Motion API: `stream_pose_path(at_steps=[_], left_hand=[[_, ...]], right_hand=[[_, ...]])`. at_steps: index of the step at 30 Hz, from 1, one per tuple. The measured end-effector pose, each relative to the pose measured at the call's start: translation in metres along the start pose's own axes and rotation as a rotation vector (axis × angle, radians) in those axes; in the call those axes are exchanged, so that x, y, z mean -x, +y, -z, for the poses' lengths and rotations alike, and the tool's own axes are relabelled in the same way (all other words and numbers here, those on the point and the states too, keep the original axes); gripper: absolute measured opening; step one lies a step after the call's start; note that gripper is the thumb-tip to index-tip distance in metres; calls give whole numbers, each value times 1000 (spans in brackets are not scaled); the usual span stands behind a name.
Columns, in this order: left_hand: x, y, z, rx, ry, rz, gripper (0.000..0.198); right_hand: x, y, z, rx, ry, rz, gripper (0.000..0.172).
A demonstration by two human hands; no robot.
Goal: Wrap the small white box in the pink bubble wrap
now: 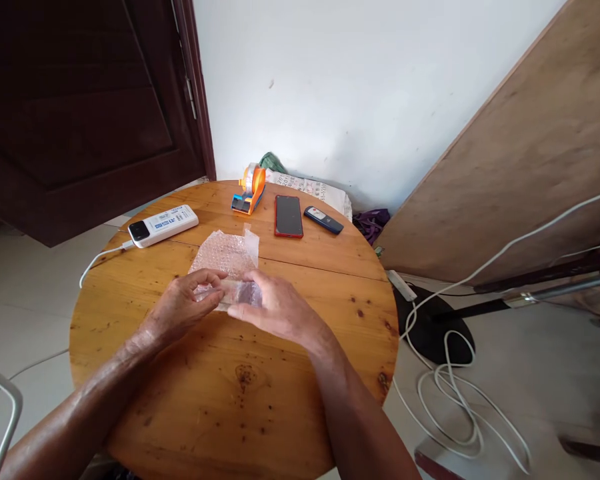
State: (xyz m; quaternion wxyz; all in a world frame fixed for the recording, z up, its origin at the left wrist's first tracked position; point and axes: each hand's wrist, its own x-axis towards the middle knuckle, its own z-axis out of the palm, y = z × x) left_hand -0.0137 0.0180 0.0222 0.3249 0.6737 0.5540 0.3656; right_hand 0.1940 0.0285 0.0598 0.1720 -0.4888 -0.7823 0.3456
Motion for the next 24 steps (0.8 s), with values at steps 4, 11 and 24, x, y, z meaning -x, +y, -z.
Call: stream_pose_path(at_steps=[4,11,24], left_hand=[[-4,-2,-4,117,-6,51,14],[-3,-1,2,245,-115,142,20],[-1,2,2,222,-143,194,18]], right_hand=[[-7,2,-13,88,68,-40,18],[-5,6,0,110,-96,-13,21],[-8,16,0,255,-52,-90,6]])
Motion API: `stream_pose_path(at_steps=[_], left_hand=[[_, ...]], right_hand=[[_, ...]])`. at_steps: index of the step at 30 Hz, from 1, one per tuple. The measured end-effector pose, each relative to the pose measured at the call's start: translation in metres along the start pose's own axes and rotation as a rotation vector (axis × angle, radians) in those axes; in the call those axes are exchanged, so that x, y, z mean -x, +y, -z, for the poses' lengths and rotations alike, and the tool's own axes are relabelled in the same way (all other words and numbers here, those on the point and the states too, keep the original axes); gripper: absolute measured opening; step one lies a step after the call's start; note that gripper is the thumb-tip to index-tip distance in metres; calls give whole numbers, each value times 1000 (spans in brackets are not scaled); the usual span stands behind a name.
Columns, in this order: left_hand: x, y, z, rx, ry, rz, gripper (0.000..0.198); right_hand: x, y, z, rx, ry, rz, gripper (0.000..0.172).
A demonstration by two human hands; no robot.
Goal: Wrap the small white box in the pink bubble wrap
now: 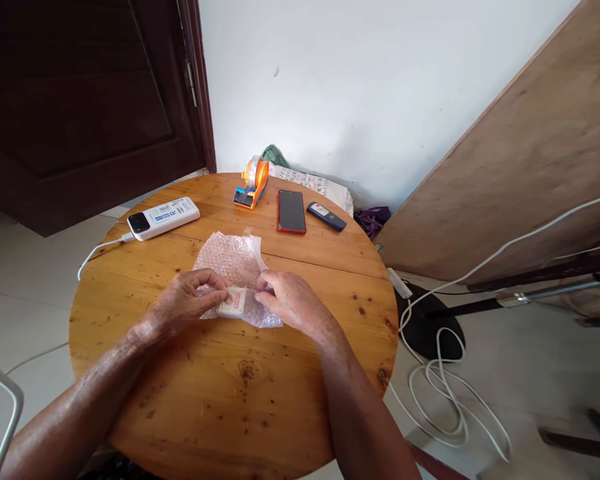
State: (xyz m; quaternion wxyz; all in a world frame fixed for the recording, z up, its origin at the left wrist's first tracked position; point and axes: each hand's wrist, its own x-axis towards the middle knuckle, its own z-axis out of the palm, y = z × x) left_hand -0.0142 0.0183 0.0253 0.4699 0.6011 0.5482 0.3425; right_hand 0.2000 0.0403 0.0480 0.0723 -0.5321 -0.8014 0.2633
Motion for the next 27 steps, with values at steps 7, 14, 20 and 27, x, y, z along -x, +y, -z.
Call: stream_pose_path(at_steps=[7,14,20,27], left_hand=[[-2,-3,-3,10,-2,-43,13],[-2,-1,-3,-15,35,-96,12],[-3,-2,-3,7,24,-111,12],[-4,-4,-2,82,-8,-120,16]], right_hand=[[0,-8,-15,321,105,69,26],[0,-18,-18,399,249,175,17],[1,-21,-28,429,264,297,19],[4,-26,-29,277,440,405,26]])
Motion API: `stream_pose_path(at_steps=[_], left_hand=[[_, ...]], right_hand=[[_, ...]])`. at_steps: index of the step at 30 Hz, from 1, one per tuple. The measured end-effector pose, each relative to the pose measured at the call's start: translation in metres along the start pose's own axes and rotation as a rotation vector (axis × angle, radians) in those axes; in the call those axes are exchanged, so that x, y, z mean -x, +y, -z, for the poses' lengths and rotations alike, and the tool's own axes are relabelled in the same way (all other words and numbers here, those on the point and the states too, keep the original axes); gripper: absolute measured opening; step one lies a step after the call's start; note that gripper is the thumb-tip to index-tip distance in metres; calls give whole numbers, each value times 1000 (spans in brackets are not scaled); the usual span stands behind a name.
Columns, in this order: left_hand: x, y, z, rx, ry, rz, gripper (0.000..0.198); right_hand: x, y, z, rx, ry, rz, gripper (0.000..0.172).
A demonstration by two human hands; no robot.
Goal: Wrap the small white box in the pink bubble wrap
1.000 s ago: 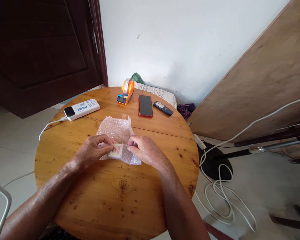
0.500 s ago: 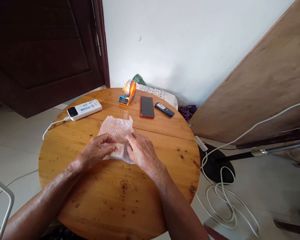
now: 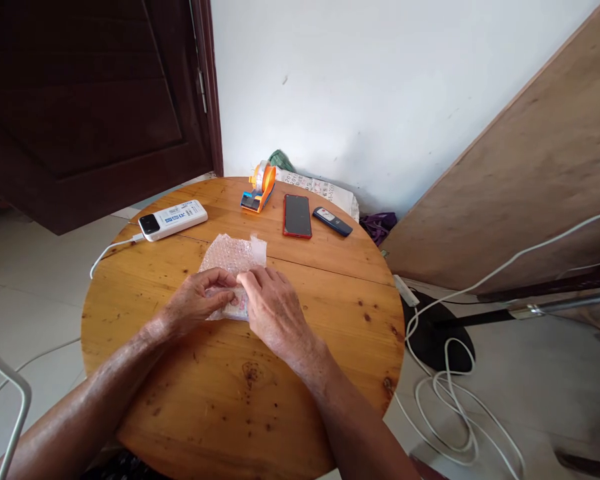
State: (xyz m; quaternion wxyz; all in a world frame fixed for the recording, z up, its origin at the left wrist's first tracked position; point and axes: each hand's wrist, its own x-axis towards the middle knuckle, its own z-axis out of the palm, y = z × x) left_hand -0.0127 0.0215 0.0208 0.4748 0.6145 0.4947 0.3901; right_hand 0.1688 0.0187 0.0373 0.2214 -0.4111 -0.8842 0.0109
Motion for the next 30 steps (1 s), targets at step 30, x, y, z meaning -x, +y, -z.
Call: stream_pose_path(at_steps=[30], left_hand=[[16,-10,30,-854,140,167,36]], right_hand=[[-5,-27,6,186,-264,101,21]])
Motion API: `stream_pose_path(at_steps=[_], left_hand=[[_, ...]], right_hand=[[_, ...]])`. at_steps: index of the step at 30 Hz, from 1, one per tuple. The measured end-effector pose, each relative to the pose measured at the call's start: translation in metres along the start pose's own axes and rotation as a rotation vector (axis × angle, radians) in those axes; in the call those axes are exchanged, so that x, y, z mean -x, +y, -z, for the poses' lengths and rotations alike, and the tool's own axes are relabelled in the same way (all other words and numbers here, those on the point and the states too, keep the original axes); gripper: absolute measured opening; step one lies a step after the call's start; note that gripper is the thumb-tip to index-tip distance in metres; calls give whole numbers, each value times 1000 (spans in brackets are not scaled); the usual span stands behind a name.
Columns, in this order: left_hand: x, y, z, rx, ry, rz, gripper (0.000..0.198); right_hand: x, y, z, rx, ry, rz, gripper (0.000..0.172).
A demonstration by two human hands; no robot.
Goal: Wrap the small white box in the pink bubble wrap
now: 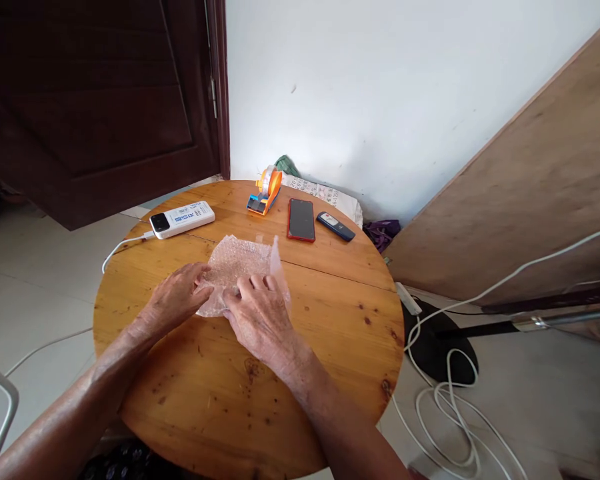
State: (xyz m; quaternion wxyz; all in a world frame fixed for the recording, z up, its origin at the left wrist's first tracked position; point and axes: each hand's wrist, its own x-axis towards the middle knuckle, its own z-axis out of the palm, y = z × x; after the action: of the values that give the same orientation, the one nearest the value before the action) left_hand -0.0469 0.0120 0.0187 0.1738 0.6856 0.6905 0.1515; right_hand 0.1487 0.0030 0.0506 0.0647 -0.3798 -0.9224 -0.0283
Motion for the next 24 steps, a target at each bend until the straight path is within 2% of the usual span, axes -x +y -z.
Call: stream_pose_path(at_steps=[3,6,11,14,16,19,21,24], left_hand=[[9,-5,6,-87,17,48,36],[16,-4,13,-123,-24,98,37],[19,4,17,-79,-114,143,23],[17,0,13,62,-92,159,22],[16,-6,10,244,-92,190,24],[15,-11,8,574,-170,256,28],[15,-7,9,722,-199,267,29],[15,7,10,774,-138,192,28]], right_hand=[[0,0,0,14,1,6,22],[0,-2,-1,21,4,-1,20],[-1,-4,-2,25,2,-13,16],[-1,-3,-2,19,9,-16,15],[-1,-3,-2,3,18,-13,14],[0,-2,-3,-21,33,-7,14],[0,-2,-3,-26,45,-10,16],[0,-2,-5,-30,49,-18,15]])
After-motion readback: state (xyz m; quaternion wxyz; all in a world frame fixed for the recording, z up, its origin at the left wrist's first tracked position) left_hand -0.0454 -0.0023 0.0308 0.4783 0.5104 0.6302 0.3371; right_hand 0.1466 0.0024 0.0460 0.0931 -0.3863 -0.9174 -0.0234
